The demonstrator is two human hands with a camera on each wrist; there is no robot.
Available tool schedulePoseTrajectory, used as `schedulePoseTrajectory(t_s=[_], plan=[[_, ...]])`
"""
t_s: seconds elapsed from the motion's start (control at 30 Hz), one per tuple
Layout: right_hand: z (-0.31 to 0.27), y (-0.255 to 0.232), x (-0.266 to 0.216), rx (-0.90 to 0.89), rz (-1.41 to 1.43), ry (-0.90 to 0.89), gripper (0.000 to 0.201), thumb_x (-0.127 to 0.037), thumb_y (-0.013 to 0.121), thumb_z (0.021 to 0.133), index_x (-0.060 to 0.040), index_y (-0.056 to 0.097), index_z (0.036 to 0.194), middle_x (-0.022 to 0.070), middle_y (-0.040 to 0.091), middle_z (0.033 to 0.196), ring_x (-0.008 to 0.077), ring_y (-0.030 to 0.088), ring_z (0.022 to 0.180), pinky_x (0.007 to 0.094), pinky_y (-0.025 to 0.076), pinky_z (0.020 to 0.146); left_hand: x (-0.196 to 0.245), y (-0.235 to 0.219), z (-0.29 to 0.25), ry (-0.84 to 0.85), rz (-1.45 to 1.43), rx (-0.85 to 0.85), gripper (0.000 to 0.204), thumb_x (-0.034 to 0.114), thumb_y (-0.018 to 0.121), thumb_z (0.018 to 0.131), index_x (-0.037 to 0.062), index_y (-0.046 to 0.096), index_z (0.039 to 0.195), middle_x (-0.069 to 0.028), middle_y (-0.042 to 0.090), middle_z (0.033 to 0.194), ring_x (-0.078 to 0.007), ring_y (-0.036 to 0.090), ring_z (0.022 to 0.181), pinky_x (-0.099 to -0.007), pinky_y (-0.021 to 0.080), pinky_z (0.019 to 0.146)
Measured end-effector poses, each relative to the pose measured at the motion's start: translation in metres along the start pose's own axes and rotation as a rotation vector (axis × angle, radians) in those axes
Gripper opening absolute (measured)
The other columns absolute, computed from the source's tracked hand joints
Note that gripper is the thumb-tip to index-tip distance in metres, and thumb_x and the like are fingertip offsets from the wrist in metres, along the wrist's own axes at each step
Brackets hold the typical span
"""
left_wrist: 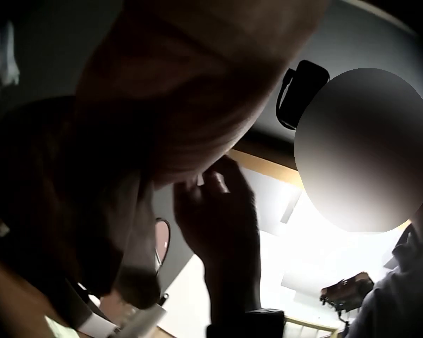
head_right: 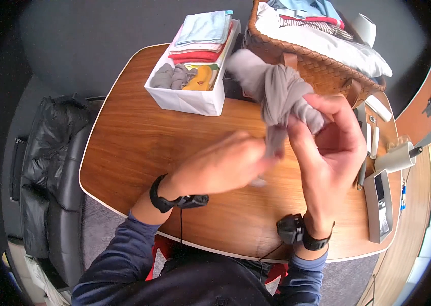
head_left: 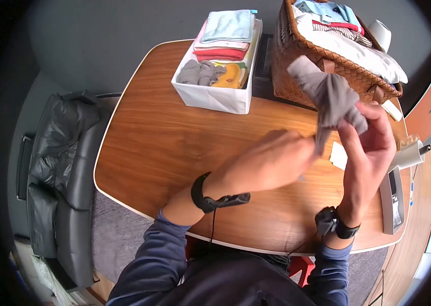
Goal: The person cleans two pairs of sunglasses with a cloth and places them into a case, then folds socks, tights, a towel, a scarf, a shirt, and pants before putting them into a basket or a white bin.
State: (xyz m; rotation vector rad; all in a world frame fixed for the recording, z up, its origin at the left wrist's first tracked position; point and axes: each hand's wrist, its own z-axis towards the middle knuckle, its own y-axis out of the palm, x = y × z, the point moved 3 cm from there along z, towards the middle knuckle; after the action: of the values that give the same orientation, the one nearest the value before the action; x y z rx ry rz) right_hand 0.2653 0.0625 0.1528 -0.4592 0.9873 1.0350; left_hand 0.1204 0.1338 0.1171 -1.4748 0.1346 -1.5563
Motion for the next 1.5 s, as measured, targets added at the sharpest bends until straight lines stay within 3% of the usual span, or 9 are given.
schedulePoseTrajectory(t_s=[0.1,0.33,0.47,0.7,0.87,1.0,1.07,1.17,1.5], plan=[[0.007,-0.012,-0.001,-0.231,-0.624,-0.082,0.021,0.008,0.060,0.072,0.0014,0.067,0.091,0.0019,0.060,0.088,0.0079,0.058,0.082,0.0229,0.046,0.073,0.021,-0.019,-0.010,0.092,0.081,0.126,0.012,0.011,0.068,0.095,0.0005,0.063,0.099,-0.0202,0.066,0.076,-0.0387,0.066,0.070,-0.0457,0.051,0.064],[0.000,-0.012,0.002,-0.627,0.284,0.408,0.029,0.009,0.055,0.071,0.0027,0.066,0.097,0.0009,0.061,0.092,0.0069,0.057,0.079,0.0206,0.043,0.072,-0.001,-0.048,-0.007,0.298,-0.137,0.155,0.029,0.003,0.068,0.091,0.0037,0.062,0.119,-0.0097,0.066,0.113,-0.0218,0.066,0.103,-0.0364,0.049,0.092],[-0.005,-0.004,0.011,-0.341,0.677,0.503,0.032,0.006,0.066,0.085,0.0022,0.060,0.116,0.0066,0.068,0.105,0.0120,0.068,0.089,0.0239,0.054,0.078,0.007,-0.013,0.006,0.381,-0.450,0.303,0.047,-0.007,0.059,0.092,0.0008,0.050,0.138,-0.0132,0.060,0.130,-0.0222,0.057,0.127,-0.0344,0.046,0.105],[-0.007,0.009,0.022,-0.153,0.174,0.062,0.021,0.004,0.067,0.094,0.0003,0.061,0.114,0.0036,0.066,0.102,0.0131,0.067,0.094,0.0274,0.053,0.089,0.012,0.001,0.010,0.355,-1.140,0.399,0.051,0.011,0.059,0.104,0.0002,0.041,0.150,-0.0115,0.050,0.144,-0.0163,0.054,0.129,-0.0334,0.044,0.110],[-0.018,0.037,0.016,-0.331,-0.271,0.017,0.029,0.007,0.066,0.084,0.0031,0.066,0.113,0.0138,0.068,0.092,0.0184,0.070,0.078,0.0318,0.056,0.072,-0.052,-0.032,0.006,-0.060,-0.848,0.724,0.032,0.024,0.056,0.108,0.0031,0.050,0.131,-0.0056,0.065,0.120,-0.0097,0.061,0.107,-0.0307,0.051,0.090],[-0.010,0.024,0.008,-0.283,-0.299,-0.036,0.026,0.008,0.062,0.087,0.0029,0.068,0.111,0.0126,0.071,0.095,0.0162,0.071,0.081,0.0289,0.057,0.073,-0.102,-0.135,0.015,-0.226,0.336,0.833,0.037,0.030,0.055,0.106,-0.0017,0.051,0.125,-0.0279,0.071,0.106,-0.0331,0.073,0.097,-0.0445,0.056,0.078],[-0.007,0.015,0.004,-0.228,-0.277,-0.045,0.024,0.008,0.061,0.088,0.0030,0.069,0.110,0.0116,0.072,0.097,0.0152,0.070,0.081,0.0277,0.057,0.073,-0.144,-0.160,0.025,-0.568,0.824,0.506,0.045,0.038,0.053,0.105,-0.0043,0.055,0.122,-0.0342,0.069,0.104,-0.0448,0.070,0.099,-0.0516,0.055,0.082],[-0.005,0.006,-0.001,-0.171,-0.238,-0.038,0.022,0.007,0.060,0.088,0.0029,0.069,0.108,0.0097,0.073,0.097,0.0130,0.070,0.081,0.0266,0.056,0.073,-0.196,-0.152,0.025,-0.586,0.897,0.182,0.052,0.044,0.044,0.107,-0.0033,0.063,0.117,-0.0320,0.069,0.108,-0.0488,0.066,0.103,-0.0555,0.052,0.089],[0.009,-0.034,-0.020,-0.016,-0.138,-0.051,0.013,0.003,0.062,0.097,0.0014,0.069,0.107,0.0038,0.073,0.099,0.0094,0.068,0.081,0.0230,0.055,0.074,-0.190,-0.150,0.015,-0.518,0.981,0.189,0.049,0.040,0.047,0.108,-0.0014,0.071,0.120,-0.0255,0.065,0.130,-0.0375,0.056,0.130,-0.0506,0.040,0.111]])
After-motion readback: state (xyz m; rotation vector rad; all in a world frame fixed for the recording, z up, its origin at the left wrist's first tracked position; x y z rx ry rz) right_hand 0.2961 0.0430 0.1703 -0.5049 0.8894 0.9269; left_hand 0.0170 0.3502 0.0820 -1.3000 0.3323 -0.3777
